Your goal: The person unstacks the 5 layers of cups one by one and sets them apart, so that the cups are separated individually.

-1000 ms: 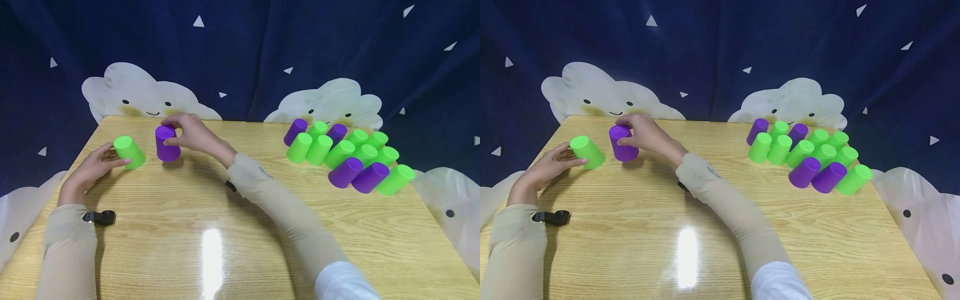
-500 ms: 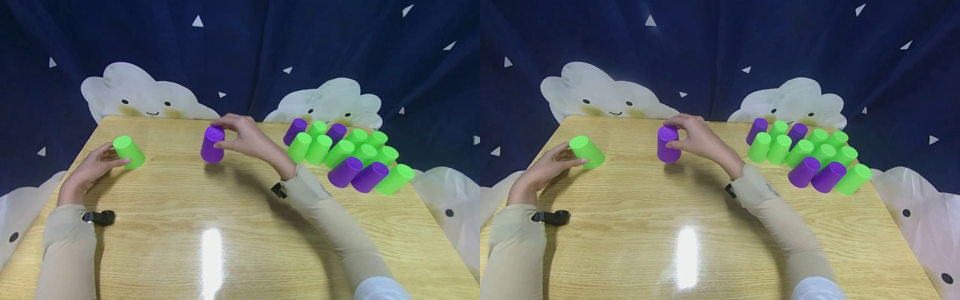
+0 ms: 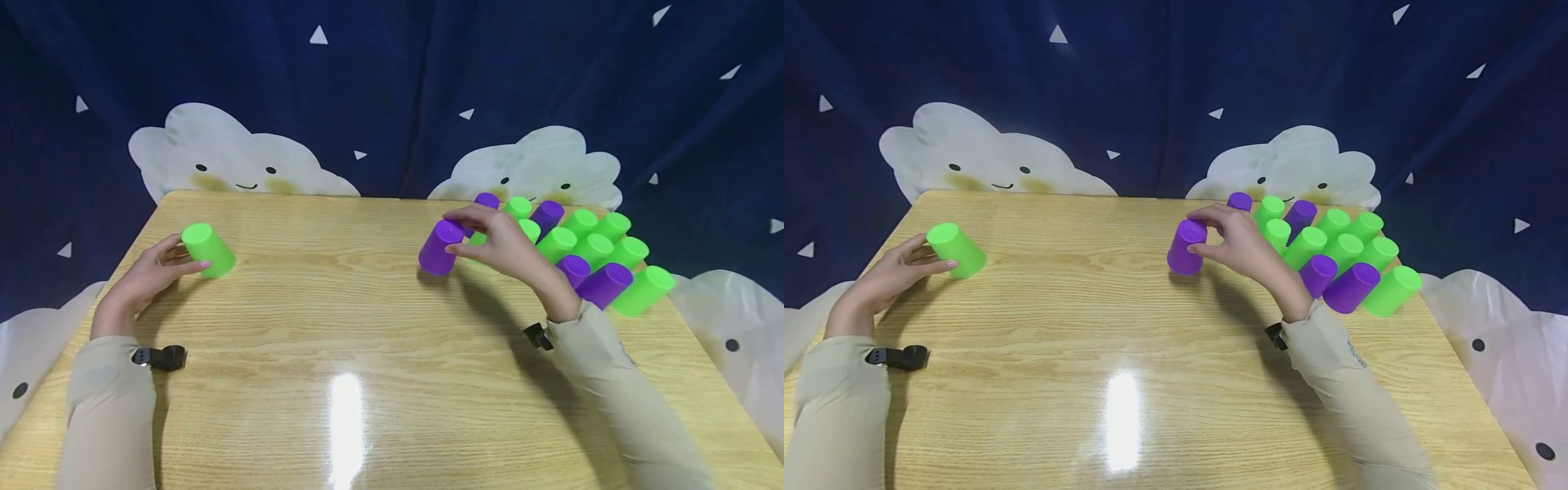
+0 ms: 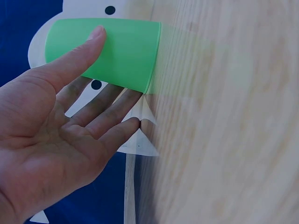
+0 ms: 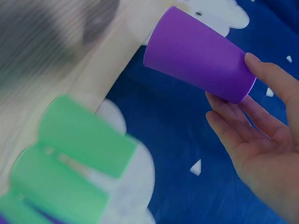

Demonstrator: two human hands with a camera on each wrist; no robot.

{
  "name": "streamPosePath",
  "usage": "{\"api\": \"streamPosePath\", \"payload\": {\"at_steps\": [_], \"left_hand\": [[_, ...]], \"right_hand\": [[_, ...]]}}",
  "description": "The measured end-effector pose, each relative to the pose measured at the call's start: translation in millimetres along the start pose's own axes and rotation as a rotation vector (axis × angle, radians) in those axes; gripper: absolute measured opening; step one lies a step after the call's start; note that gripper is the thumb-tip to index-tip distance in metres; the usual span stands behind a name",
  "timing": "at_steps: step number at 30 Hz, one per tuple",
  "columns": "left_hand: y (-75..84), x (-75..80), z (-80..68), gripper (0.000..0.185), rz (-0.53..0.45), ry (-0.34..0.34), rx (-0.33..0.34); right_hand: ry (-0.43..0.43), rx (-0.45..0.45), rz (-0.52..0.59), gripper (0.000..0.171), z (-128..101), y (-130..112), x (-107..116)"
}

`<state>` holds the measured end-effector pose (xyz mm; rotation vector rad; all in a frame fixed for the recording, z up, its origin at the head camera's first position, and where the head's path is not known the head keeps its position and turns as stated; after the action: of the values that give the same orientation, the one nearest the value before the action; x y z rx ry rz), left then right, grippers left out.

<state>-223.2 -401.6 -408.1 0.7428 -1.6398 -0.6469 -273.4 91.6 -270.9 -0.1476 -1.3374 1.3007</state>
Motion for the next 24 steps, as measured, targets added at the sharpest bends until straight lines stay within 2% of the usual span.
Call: {"api": "streamPosePath", "payload": {"at_steps": [5,11,16,24], "left_hand": [[0.5,0.6,-1.5,0.080,0.005,0.002,-0.003],[0.9,0.2,-0.7,0.080,0.009,0.008,-0.008],[2.3,-0.1,-0.2,0.080,0.014,0.009,-0.016],[1.7,0.6,-1.5,0.080,0.013,0.010,-0.011]], "right_hand": [[0.032,-0.043,-0.018,0.043,-21,17,21],[0.041,-0.093,-0.123,0.043,-43,33,43],[0.023,-0.144,-0.189,0.044,-59,45,59],[-0.012,-0.168,-0.264,0.045,-74,59,73]]}}
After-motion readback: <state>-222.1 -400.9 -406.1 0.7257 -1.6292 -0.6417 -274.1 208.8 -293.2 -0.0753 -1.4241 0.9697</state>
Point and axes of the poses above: each hand's wrist, its own z-axis towards the middle knuckle, its own x-axis out of the back of the hand, y = z × x, the point moved 8 cm from there along z, towards the middle knuckle, and after that the axes turned 13 degrees about z, right-handed, at the moved point
